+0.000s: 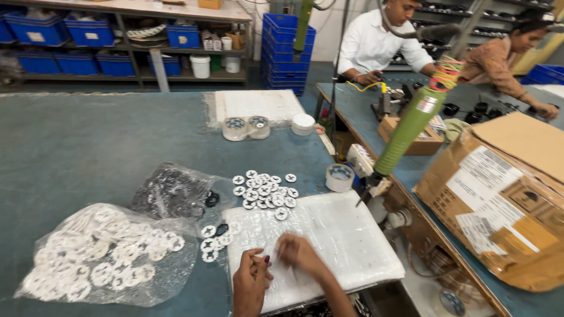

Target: The person repeatedly picks small white circular components and black rubber rings from a table, fits the rings onto the components, and places the assembled units on a white foam sheet. The process is repeated continuously throughout the clip.

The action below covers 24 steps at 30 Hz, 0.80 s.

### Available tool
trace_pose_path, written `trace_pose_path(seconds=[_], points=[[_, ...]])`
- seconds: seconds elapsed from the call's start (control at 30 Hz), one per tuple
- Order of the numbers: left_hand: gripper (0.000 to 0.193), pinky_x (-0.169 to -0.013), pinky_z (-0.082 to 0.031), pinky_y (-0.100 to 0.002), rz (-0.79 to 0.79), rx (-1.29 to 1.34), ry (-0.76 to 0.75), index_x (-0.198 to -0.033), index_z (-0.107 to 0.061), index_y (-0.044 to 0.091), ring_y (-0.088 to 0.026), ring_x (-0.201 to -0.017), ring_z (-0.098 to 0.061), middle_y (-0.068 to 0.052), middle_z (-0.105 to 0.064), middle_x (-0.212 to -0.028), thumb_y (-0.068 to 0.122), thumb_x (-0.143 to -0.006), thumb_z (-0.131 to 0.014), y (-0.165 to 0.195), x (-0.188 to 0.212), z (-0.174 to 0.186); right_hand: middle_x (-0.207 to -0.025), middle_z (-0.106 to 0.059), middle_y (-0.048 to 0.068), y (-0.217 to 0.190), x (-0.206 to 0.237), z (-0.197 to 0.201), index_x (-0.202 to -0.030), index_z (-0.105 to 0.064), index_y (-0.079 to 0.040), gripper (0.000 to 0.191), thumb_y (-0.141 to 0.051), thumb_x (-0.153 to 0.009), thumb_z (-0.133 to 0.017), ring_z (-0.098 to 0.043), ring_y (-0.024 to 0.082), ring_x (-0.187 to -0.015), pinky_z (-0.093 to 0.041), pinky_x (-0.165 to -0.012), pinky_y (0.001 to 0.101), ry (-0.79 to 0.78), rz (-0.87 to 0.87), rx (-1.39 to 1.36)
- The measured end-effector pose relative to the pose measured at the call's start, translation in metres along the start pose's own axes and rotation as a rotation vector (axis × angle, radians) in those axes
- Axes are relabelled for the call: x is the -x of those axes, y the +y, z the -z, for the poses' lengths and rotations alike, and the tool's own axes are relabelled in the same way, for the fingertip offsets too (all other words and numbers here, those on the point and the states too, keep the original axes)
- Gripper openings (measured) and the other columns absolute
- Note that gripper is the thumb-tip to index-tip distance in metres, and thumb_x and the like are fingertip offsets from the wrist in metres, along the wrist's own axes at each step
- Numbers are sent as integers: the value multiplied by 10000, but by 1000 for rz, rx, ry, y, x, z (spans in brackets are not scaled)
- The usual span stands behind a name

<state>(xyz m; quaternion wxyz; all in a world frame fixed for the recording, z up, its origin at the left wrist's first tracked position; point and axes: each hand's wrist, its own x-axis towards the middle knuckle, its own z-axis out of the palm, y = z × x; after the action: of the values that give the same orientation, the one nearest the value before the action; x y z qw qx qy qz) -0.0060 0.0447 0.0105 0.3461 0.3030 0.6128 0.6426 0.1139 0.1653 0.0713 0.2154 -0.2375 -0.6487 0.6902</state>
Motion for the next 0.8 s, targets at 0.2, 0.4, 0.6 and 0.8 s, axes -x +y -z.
trace_pose_path(seconds=[0.2,0.4,0.6,0.8], points=[[277,-521,-547,-249,-26,85,9,-1212,-598,54,-120,-657,-695,-56,-711,-823,198,-977,-567,14,10,-3,-741,-720,75,-59,-98,20,-894,-712,-3,117,-119,-887,-715,-648,141,-643,-506,-579,315,466,241,513],[203,-484,-492,-225,-74,216,-15,-1130,-630,24,-98,-565,-641,-76,-691,-715,149,-1020,-514,4,16,-1,-1008,-683,139,-67,-122,-14,-1087,-689,-25,209,-111,-897,-698,-675,250,-813,-536,-744,347,584,459,786],[187,-453,-469,-207,-176,390,24,-1128,-608,11,-79,-509,-575,-74,-649,-677,139,-1042,-502,-11,20,-5,-1265,-612,128,-37,-106,-76,-1214,-668,-114,445,-348,-848,-767,-520,326,-1239,-371,-1039,481,-88,575,921],[193,-458,-456,-201,-180,422,32,-1135,-604,12,-76,-515,-564,-68,-641,-676,151,-1053,-499,-11,19,-4,-1344,-537,131,-1,-107,-97,-1240,-646,-132,570,-487,-809,-762,-434,358,-1290,-288,-1056,548,-168,617,1160]])
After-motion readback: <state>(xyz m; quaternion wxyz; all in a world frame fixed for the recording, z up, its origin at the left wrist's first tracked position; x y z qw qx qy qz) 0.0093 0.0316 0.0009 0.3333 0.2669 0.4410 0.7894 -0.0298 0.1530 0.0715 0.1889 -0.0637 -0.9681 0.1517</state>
